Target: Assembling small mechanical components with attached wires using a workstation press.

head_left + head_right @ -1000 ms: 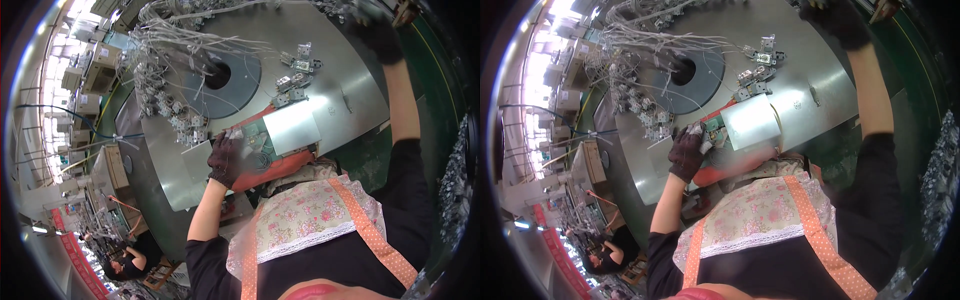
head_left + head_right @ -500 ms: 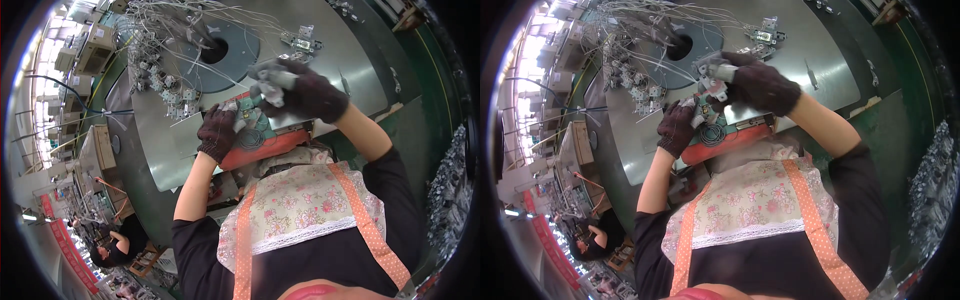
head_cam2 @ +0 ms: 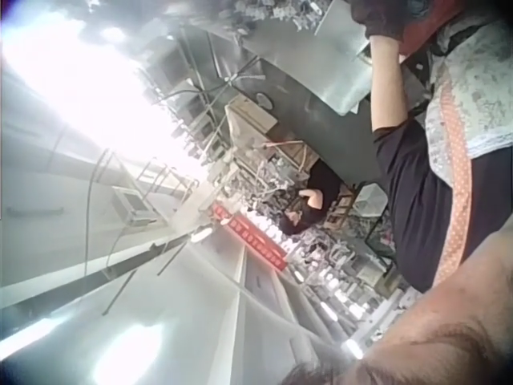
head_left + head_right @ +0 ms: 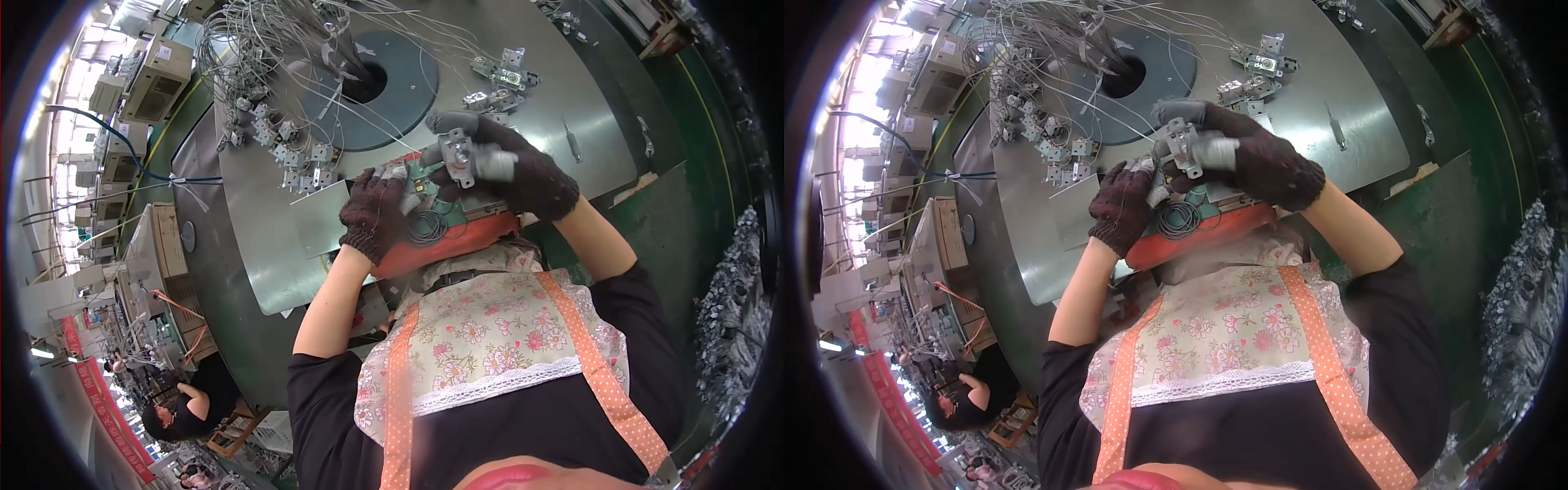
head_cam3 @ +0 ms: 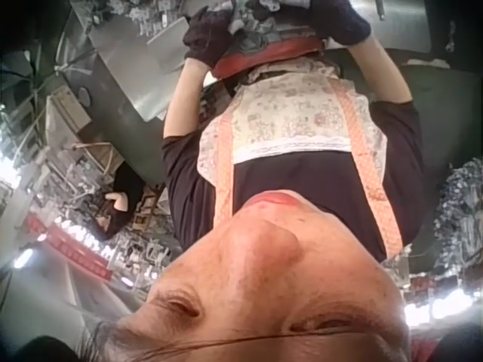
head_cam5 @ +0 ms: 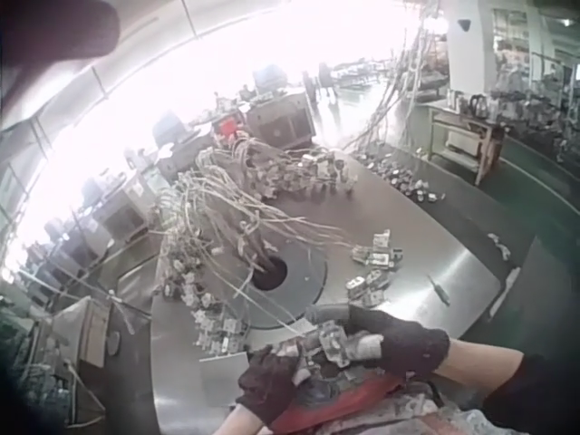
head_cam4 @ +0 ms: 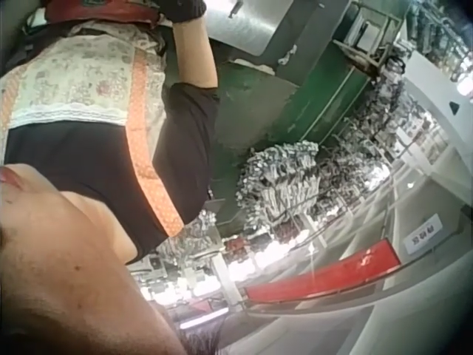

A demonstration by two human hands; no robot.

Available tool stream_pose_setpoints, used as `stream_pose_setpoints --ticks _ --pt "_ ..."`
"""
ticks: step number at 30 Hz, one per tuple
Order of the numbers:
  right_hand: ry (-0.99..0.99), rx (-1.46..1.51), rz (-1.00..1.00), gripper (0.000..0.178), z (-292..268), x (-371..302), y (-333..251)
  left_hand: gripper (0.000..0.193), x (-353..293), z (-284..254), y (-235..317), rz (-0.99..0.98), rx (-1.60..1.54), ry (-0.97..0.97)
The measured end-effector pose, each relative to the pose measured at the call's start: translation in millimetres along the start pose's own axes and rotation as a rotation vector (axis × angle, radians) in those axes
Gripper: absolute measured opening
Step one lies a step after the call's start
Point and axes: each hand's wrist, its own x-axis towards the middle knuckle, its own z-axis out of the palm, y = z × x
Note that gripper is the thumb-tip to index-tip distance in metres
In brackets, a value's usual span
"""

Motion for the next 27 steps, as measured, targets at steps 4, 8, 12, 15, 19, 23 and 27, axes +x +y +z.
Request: stream_pose_setpoints --ticks 4,8,12,15,19,23,27 --pt "0.077 -0.118 0.0 0.076 4.5 -9.4 2.5 0.062 4.5 -4.8 3.3 0.024 0.048 -0.047" --pt "0.126 -0.127 -0.041 0.072 5.3 -9.8 8.1 0.061 3.8 -6.2 5.3 0.018 0.038 -0.027" --pt "0.264 -0.173 -0.005 0.071 8.5 -10.0 10.3 0.057 5.0 -3.0 3.4 0.033 0.003 0.015" --pt "0.279 -0.162 -0.056 0.071 8.5 -7.2 18.5 0.055 5.1 -4.2 5.1 0.047 0.017 0.031" --pt "0.276 -0.184 -0.045 0.068 8.5 -7.0 21.4 0.055 4.2 -4.0 4.3 0.049 0.024 0.046" --pt "0.058 -0.083 -0.141 0.066 17.2 -14.0 14.3 0.057 6.1 -10.2 9.4 0.027 -0.017 0.035" --pt "0.377 -0.122 -0.144 0.064 14.7 -38.5 9.6 0.056 0.5 -3.2 2.7 0.013 -0.023 0.046"
